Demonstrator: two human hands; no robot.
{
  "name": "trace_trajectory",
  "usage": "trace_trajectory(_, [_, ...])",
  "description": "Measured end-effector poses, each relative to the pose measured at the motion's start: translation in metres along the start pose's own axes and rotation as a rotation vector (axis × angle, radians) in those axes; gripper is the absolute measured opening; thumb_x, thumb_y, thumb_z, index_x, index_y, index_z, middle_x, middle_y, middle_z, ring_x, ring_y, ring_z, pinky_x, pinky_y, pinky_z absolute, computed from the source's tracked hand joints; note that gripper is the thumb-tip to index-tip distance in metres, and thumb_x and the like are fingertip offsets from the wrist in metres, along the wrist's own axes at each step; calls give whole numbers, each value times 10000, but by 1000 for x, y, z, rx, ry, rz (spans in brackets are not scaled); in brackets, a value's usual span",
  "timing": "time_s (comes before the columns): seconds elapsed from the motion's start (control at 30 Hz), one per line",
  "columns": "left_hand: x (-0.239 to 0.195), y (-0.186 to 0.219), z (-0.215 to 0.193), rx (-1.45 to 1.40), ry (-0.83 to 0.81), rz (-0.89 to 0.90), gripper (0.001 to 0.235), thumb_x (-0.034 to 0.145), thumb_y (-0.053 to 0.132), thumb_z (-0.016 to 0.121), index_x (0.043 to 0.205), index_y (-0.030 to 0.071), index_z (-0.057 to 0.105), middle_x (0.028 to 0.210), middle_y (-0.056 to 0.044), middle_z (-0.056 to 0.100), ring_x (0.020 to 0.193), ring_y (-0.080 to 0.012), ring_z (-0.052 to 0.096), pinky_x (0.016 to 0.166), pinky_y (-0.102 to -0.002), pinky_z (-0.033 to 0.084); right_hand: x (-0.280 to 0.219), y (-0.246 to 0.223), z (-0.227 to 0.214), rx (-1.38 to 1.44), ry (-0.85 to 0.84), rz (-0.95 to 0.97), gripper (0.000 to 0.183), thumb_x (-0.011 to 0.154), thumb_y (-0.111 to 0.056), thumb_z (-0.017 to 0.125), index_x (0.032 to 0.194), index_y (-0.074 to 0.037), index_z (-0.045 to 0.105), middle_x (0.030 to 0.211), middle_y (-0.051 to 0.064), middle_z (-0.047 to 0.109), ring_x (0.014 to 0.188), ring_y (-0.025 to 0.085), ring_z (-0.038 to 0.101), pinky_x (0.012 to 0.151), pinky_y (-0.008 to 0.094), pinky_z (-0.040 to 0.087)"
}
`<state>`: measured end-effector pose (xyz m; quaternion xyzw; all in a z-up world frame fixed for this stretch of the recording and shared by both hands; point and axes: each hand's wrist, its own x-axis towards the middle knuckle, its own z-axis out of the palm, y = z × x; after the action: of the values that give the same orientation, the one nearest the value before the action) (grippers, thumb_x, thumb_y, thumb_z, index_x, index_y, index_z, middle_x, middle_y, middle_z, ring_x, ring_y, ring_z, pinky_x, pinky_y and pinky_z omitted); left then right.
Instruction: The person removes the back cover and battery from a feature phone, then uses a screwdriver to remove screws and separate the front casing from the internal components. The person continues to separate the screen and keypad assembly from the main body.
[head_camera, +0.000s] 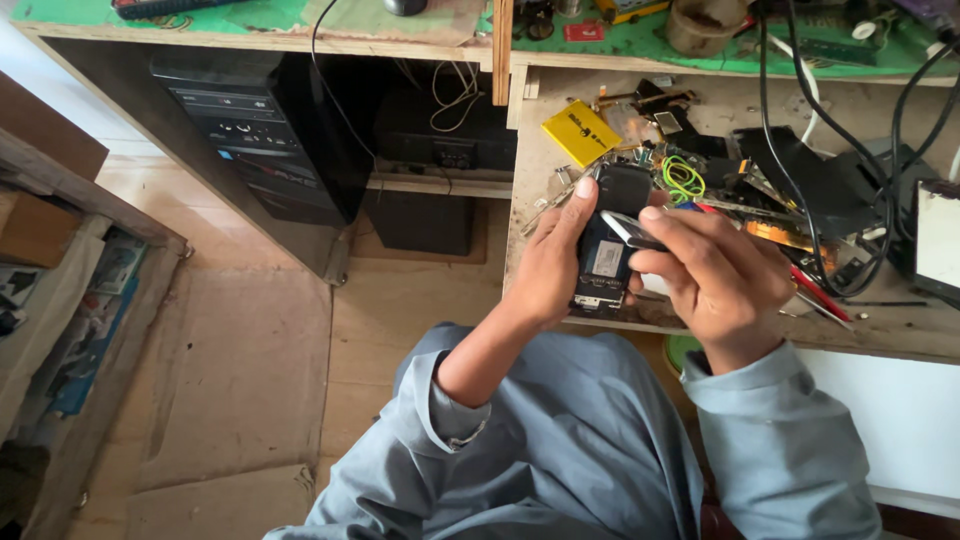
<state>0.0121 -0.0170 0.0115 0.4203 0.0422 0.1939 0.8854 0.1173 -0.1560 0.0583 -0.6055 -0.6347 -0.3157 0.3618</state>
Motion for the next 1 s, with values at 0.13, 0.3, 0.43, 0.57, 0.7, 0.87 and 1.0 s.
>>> trace_trajectory(0.13, [1,4,5,-14,-5,-40,687,1111,542,375,1337,-77,570,870,-156,697,667,-218,705,596,-374,622,-1,1,4,194,33,132,160,1022,-121,748,1121,-5,701,1014,148,731,885,255,748,748,327,611])
trace_trajectory(0.3, [-1,8,-1,-221,-207,-42,747,1155,579,259,1519,-24,509,917,-135,696,756,-191,682,698,-320,576,-23,7,-5,1077,325,628,116,1114,-41,731,1214,-32,672,1018,93,726,830,172,723,706,272,591])
trace_trajectory(0.43, [0,11,-4,-299,-294,-77,781,1146,595,223,1536,-31,477,946,-148,697,798,-210,683,760,-312,564,-39,30,-15,1251,350,789,184,1100,-1,714,1272,-1,648,1010,104,726,841,182,712,776,285,590])
trace_trajectory(0.57, [0,10,-6,-300,-267,-41,785,1150,601,237,1537,-36,485,962,-146,700,813,-207,678,769,-311,556,-47,38,-12,949,196,761,155,1085,-20,759,1207,6,668,1053,81,738,907,149,710,853,273,597])
trace_trajectory(0.7, [2,7,-4,-285,-29,88,779,1136,606,257,1493,-37,514,929,-130,695,799,-204,674,724,-317,549,-41,34,-11,357,-74,687,139,968,-21,810,1061,5,709,994,78,736,788,137,661,687,248,509])
trace_trajectory(0.87, [6,3,-6,-292,119,216,766,1124,598,264,1470,-28,540,890,-103,678,782,-186,652,734,-314,546,-23,19,-8,238,-299,351,163,829,1,787,975,-47,734,1061,57,765,988,192,740,850,296,572])
trace_trajectory(1.0, [9,0,-9,-318,164,272,747,1125,600,295,1368,-41,592,874,-97,660,777,-190,631,777,-330,541,-16,16,-8,162,-385,185,139,758,-95,819,884,-98,762,1037,57,764,978,266,717,783,338,551])
